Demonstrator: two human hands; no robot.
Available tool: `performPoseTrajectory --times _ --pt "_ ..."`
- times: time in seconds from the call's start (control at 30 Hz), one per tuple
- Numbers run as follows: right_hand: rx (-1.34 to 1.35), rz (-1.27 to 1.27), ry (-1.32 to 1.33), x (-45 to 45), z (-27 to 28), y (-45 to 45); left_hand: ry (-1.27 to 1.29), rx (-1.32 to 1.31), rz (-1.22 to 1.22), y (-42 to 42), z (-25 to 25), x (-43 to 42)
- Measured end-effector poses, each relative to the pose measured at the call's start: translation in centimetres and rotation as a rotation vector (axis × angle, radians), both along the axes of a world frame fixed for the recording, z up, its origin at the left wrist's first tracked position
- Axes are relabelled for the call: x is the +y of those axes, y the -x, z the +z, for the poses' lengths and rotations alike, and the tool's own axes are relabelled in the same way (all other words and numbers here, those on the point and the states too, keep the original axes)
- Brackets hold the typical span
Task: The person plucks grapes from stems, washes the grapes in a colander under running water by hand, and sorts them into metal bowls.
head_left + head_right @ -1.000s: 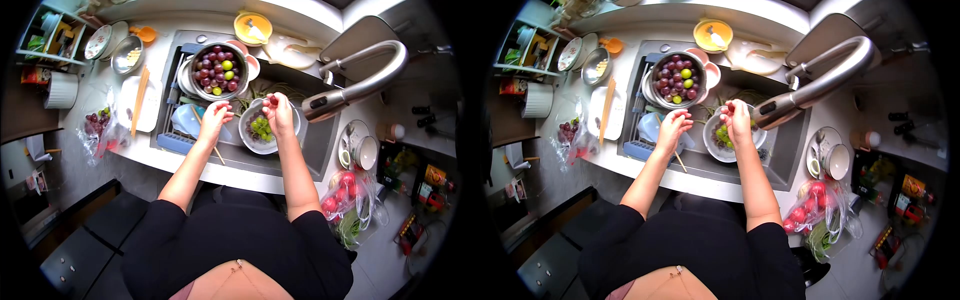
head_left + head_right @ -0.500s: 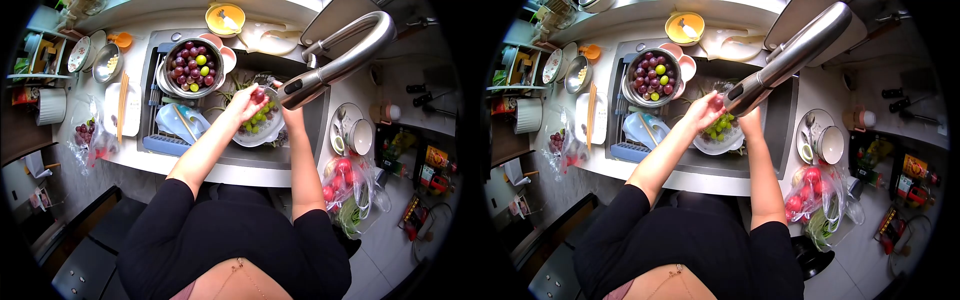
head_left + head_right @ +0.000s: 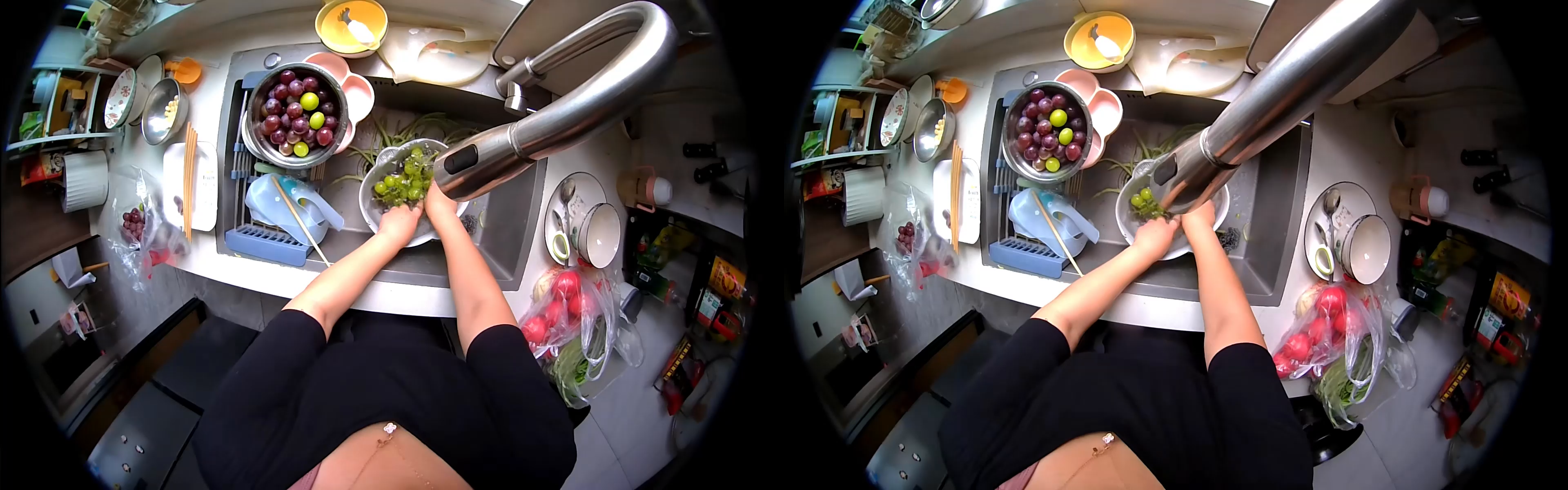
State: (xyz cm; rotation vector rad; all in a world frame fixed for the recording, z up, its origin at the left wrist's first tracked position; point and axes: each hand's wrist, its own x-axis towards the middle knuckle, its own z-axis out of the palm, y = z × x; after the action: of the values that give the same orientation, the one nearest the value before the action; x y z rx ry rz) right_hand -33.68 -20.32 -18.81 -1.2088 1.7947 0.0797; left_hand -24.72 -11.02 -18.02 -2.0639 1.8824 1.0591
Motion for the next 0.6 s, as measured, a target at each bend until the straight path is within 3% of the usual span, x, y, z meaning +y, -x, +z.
performPoseTrajectory --times 0.1,0.17,0.23,0.3,0.33,0.37,0.43,0.47,0.57,0.6 --pt "-0.025 0.093 0.091 0.9 -1.0 0.3 -0.066 -0.037 0.028 0.4 -2.8 -0.9" --pt "-0.012 0.448 0.359 0.6 -4.1 1.8 -0.082 -0.036 -0.09 -0.2 -0.9 -2.0" --pt "-0.281 0.266 0.323 -0.3 -1.8 2.4 -0.019 0.03 -0.092 0.0 -1.2 -2.4" --pt "-0.945 -0.269 -0.017 -0.8 2.3 1.8 0.011 0.054 -0.142 1.0 -2.8 -2.4" --pt "-1.174 -0.558 -0.193 -1.0 4.7 1.4 -0.103 0.067 -0.138 1.2 -1.1 -3.2" --pt "-1.413 -0.702 -0.338 -1.3 5.5 1.3 -0.097 0.127 -0.04 1.4 -1.0 -3.4" --pt "-1.509 -0.747 -0.423 -1.8 6.0 0.4 -0.082 0.243 0.166 1.3 -1.8 -3.4" --pt "-1.582 -0.783 -0.484 -2.0 5.4 -0.1 0.069 0.34 0.214 0.9 -2.9 -3.2" --pt "-1.565 -0.845 -0.4 -3.0 4.7 -1.3 -0.126 1.009 0.898 -2.4 0.7 -4.6" --pt "-1.504 -0.803 -0.256 -3.0 5.4 -1.5 0.014 1.238 1.093 -3.1 3.0 -5.2"
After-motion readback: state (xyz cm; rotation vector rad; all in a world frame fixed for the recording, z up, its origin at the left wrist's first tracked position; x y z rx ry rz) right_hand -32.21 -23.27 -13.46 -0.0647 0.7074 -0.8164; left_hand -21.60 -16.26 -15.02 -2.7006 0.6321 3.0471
